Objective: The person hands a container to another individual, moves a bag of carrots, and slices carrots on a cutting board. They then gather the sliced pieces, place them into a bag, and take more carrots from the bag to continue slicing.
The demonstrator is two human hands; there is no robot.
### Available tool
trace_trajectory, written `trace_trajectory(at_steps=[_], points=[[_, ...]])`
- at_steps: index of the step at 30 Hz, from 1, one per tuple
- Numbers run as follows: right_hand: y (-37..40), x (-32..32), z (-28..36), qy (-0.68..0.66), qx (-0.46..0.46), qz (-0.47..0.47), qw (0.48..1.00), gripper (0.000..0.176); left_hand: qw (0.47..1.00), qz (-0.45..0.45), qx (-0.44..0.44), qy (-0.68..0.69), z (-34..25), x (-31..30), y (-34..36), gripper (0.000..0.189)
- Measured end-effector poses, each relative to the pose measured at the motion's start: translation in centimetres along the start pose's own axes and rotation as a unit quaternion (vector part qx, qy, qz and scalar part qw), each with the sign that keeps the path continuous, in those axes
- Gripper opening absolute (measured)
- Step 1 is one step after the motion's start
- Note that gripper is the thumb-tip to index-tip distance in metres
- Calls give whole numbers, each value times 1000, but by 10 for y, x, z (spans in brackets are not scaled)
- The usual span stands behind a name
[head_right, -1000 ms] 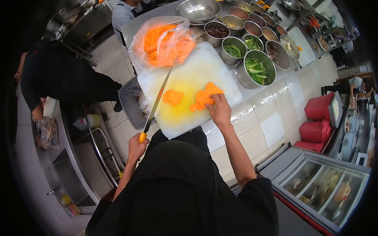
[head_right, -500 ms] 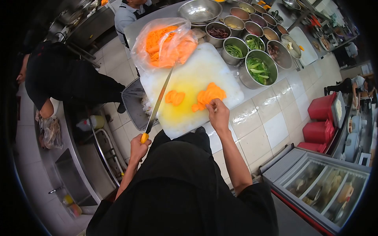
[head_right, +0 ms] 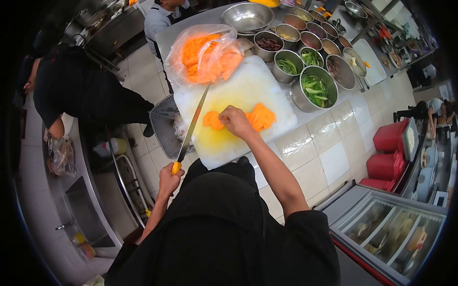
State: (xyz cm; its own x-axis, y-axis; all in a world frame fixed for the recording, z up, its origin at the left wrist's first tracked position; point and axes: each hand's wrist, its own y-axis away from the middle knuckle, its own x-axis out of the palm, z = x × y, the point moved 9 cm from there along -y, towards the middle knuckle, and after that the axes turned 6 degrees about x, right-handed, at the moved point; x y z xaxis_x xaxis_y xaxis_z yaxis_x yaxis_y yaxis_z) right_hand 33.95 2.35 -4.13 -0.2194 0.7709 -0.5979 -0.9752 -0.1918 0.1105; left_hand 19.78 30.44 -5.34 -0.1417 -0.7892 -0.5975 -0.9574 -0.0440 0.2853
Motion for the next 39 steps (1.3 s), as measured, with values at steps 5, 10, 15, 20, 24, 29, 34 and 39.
trace_trajectory(at_steps=[5, 10, 15, 20, 24, 29, 34, 39], points=[[12, -19, -4, -1, -27, -102, 994, 23, 1000, -2, -1, -16, -2, -2, 3, 21], [39, -38, -15, 151, 12, -25, 988, 33, 1000, 1, 3, -9, -5, -1, 3, 23], [56, -25, -8, 228, -19, -9, 974, 28, 1000, 12, 12, -6, -4, 3, -2, 23], [56, -23, -5, 227, -9, -14, 974, 19, 1000, 22, 8, -12, -10, 3, -4, 23], [45, -14, -11, 124, 54, 32, 990, 13, 1000, 19, 2, -10, -10, 1, -4, 22], [19, -2, 3, 115, -19, -4, 993, 12, 1000, 16, -5, -13, -3, -1, -6, 21], [22, -46, 4, 55, -44, -135, 988, 15, 1000, 0, 9, -6, -6, -5, -4, 23], [56, -123, -30, 22, 34, -209, 977, 18, 1000, 11, -1, -14, -9, -7, -2, 22]])
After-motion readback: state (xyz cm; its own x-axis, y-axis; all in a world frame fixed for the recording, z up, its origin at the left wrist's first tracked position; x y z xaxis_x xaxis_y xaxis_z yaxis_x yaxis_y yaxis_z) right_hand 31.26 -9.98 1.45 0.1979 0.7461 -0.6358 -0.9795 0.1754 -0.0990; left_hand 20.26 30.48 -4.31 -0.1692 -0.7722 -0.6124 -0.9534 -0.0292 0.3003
